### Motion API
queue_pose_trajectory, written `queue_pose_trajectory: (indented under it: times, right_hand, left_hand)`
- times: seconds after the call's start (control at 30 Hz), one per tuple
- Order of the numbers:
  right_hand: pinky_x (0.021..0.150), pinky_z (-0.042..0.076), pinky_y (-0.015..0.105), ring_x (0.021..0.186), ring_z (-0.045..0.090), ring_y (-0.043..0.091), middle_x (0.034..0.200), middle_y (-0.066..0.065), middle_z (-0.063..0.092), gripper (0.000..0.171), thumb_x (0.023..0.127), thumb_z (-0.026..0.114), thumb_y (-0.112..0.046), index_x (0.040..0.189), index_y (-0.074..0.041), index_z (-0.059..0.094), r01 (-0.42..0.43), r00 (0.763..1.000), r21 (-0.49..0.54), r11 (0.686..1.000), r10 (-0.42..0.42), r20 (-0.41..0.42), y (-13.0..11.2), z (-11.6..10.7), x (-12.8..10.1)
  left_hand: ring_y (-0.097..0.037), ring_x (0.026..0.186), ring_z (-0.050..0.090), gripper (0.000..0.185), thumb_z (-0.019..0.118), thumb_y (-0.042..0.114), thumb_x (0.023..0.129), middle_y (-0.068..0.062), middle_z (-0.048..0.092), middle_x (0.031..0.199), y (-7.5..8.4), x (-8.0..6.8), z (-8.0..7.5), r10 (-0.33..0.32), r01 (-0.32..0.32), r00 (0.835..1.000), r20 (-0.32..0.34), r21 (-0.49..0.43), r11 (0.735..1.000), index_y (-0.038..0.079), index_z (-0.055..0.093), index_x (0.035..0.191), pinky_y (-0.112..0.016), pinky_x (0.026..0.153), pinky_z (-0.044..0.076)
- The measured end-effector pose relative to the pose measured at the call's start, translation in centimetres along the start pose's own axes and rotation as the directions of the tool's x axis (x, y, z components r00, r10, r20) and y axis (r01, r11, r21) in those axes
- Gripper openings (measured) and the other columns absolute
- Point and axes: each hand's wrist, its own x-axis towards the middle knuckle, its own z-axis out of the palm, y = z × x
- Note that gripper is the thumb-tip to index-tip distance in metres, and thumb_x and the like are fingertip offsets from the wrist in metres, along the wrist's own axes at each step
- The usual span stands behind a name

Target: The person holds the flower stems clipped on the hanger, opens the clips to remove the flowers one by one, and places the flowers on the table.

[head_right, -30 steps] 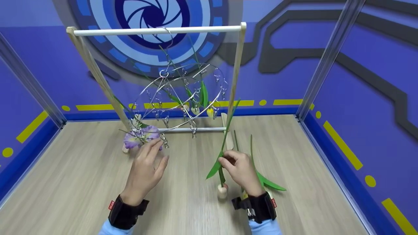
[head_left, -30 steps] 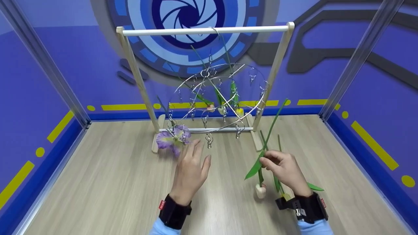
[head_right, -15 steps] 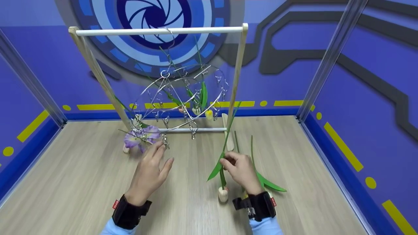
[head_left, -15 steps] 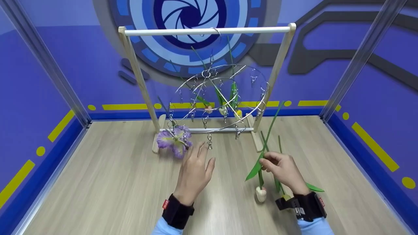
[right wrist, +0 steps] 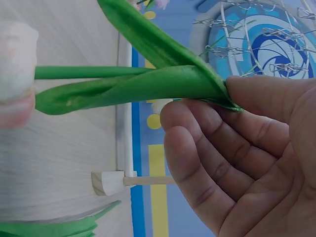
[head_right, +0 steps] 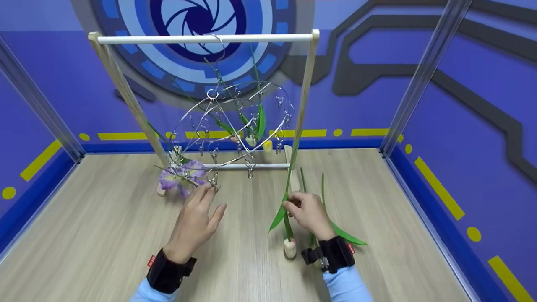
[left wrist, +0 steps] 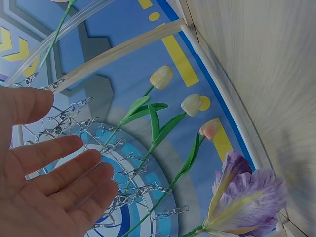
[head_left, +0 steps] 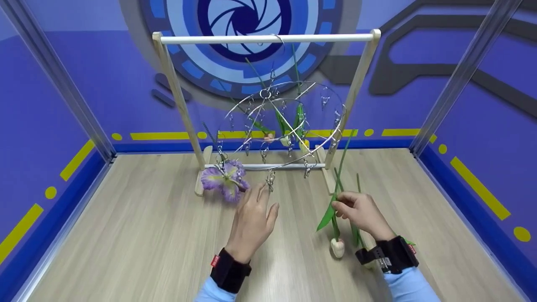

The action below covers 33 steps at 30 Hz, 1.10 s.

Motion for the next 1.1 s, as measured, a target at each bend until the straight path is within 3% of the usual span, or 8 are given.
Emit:
queue_pose_trajectory:
  times: [0.23,0.6,0.8,1.1]
  right_hand:
    - [0.065,0.058,0.036,0.072,0.067,0.020,0.085,0.008,0.072,0.011,0.100,0.067,-0.010,0.102,-0.002,0.073,-0.029,0.997,0.012,0.999,0.028,0.077,0.6,0.0,0.9]
    - [0.061,0.052,0.025,0.070,0.065,0.017,0.080,0.009,0.070,0.014,0.100,0.064,-0.011,0.102,0.000,0.073,-0.062,0.987,0.001,0.998,0.061,0.146,1.4,0.4,2.0]
    - [0.060,0.052,0.027,0.068,0.067,0.020,0.079,0.010,0.071,0.016,0.101,0.064,-0.012,0.100,0.001,0.073,-0.054,0.981,0.008,0.999,0.052,0.184,2.1,0.5,2.5]
    - [0.054,0.044,0.025,0.065,0.063,0.021,0.076,0.013,0.069,0.016,0.101,0.064,-0.012,0.090,-0.002,0.070,-0.089,0.974,-0.022,0.996,0.092,0.209,2.7,1.2,2.8]
  left_hand:
    - [-0.034,0.121,0.061,0.036,0.075,0.020,0.094,-0.018,0.063,0.130,0.1,-0.1,0.2,-0.002,0.002,1.000,0.001,0.002,1.000,-0.002,0.069,0.121,-0.051,0.101,0.049]
    - [-0.031,0.122,0.060,0.039,0.075,0.022,0.094,-0.015,0.063,0.131,0.1,-0.2,0.4,0.016,-0.015,1.000,-0.001,0.034,0.999,-0.001,0.069,0.125,-0.049,0.100,0.050]
    - [-0.031,0.122,0.059,0.039,0.076,0.023,0.093,-0.015,0.063,0.129,0.0,-0.3,0.9,0.036,-0.036,0.999,0.003,0.038,0.999,-0.001,0.069,0.124,-0.047,0.105,0.046]
    - [-0.033,0.124,0.058,0.046,0.075,0.023,0.093,-0.019,0.063,0.132,0.1,-0.4,1.4,0.033,-0.034,0.999,0.035,0.019,0.999,-0.004,0.066,0.130,-0.051,0.111,0.042]
